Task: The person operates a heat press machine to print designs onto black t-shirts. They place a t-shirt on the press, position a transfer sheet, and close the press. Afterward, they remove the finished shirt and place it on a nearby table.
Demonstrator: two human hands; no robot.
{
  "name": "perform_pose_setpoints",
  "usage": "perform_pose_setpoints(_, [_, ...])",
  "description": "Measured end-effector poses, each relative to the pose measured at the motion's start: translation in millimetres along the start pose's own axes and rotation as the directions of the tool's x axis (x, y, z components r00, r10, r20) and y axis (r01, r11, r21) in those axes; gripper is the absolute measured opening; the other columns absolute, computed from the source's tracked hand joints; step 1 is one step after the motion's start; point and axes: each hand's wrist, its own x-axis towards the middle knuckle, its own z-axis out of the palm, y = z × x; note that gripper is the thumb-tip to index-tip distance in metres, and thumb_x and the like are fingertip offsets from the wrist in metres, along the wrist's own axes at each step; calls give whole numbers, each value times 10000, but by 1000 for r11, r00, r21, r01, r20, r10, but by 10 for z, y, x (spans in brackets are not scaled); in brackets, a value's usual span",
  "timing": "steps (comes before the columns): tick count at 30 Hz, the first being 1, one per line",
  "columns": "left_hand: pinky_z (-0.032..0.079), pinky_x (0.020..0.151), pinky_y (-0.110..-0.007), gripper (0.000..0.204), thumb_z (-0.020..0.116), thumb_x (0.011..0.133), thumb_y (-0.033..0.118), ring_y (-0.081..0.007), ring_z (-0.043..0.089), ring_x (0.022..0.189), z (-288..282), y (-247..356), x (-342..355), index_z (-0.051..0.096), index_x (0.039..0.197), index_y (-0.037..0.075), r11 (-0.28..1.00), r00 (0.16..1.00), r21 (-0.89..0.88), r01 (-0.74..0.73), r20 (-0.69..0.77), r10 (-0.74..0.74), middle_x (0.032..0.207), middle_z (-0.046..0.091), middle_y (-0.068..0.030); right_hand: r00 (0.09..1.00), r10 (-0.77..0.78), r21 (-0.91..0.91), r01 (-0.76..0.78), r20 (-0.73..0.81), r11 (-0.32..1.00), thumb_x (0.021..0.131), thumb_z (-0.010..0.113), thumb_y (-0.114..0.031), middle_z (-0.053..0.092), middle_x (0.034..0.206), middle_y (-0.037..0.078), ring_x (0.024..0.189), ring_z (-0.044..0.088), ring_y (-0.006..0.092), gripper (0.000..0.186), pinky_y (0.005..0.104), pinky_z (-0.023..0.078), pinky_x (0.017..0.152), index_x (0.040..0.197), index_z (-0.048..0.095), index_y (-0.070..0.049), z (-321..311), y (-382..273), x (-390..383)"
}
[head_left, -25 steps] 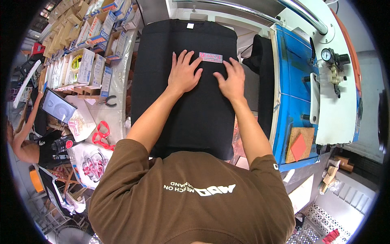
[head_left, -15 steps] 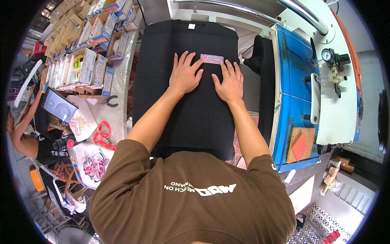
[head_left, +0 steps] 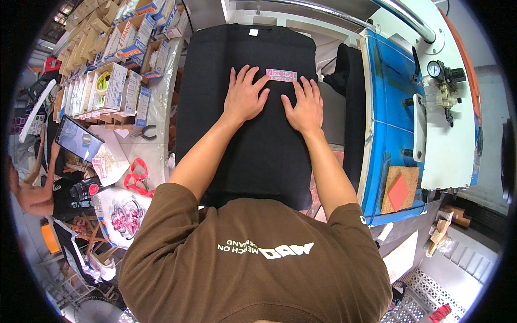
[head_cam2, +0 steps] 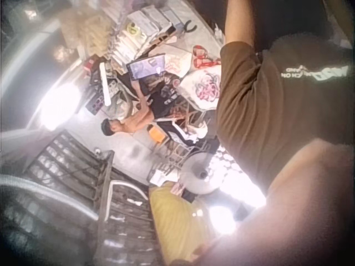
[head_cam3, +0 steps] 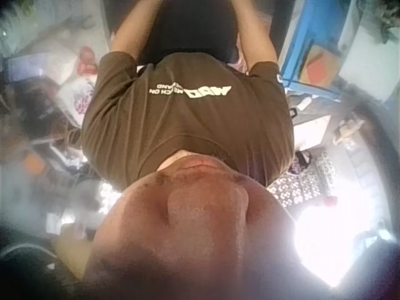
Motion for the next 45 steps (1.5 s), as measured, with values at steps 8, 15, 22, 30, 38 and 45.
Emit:
perform_pose_setpoints(8, [233,1152,-601,387,616,911,278,-379,393,1362,-18,21,0,620,1281,167,1000,1000,-6,13,25,-13,1382,494,-158,1000,21,-5,-21,24,1000,909,597,-437,427,1493,124,1419,317,351,585,507,321,1118,1376,528,-92,-10,2,-12])
perform_pose_setpoints(15, [235,1149,-608,382,619,904,291,-368,397,1351,0,7,9,627,1264,164,1000,1000,7,2,-14,-2,1369,501,-151,999,38,-7,-38,37,999,912,593,-442,416,1502,119,1424,310,342,590,506,315,1121,1382,521,-93,-38,-25,20])
perform_pose_setpoints(22, [235,1154,-597,377,614,916,285,-366,389,1368,-20,14,6,625,1274,168,1000,1000,-5,8,14,-8,1389,488,-149,999,34,2,-34,24,999,908,596,-441,416,1502,115,1428,305,338,590,505,314,1123,1381,522,-96,-7,-4,-5])
perform_pose_setpoints(30, [232,1154,-598,388,618,910,291,-364,386,1365,-4,3,0,620,1280,175,1000,1000,-6,6,-13,-6,1389,491,-149,998,41,13,-42,38,999,906,599,-442,418,1502,111,1431,300,337,592,506,322,1118,1384,521,-102,-33,-20,0])
perform_pose_setpoints(38, [211,1170,-582,396,612,917,288,-361,366,1388,-10,15,8,609,1298,184,1000,999,4,26,28,-26,1412,481,-150,999,38,15,-39,36,999,903,605,-441,415,1504,114,1431,301,337,591,511,320,1119,1380,526,-100,-27,-6,0])
perform_pose_setpoints(45, [207,1172,-583,395,610,917,287,-359,361,1394,-5,15,7,607,1298,184,1000,999,-2,30,24,-30,1416,478,-149,998,42,22,-43,39,999,905,604,-433,411,1505,115,1434,295,336,585,509,316,1120,1379,526,-100,-33,-13,1])
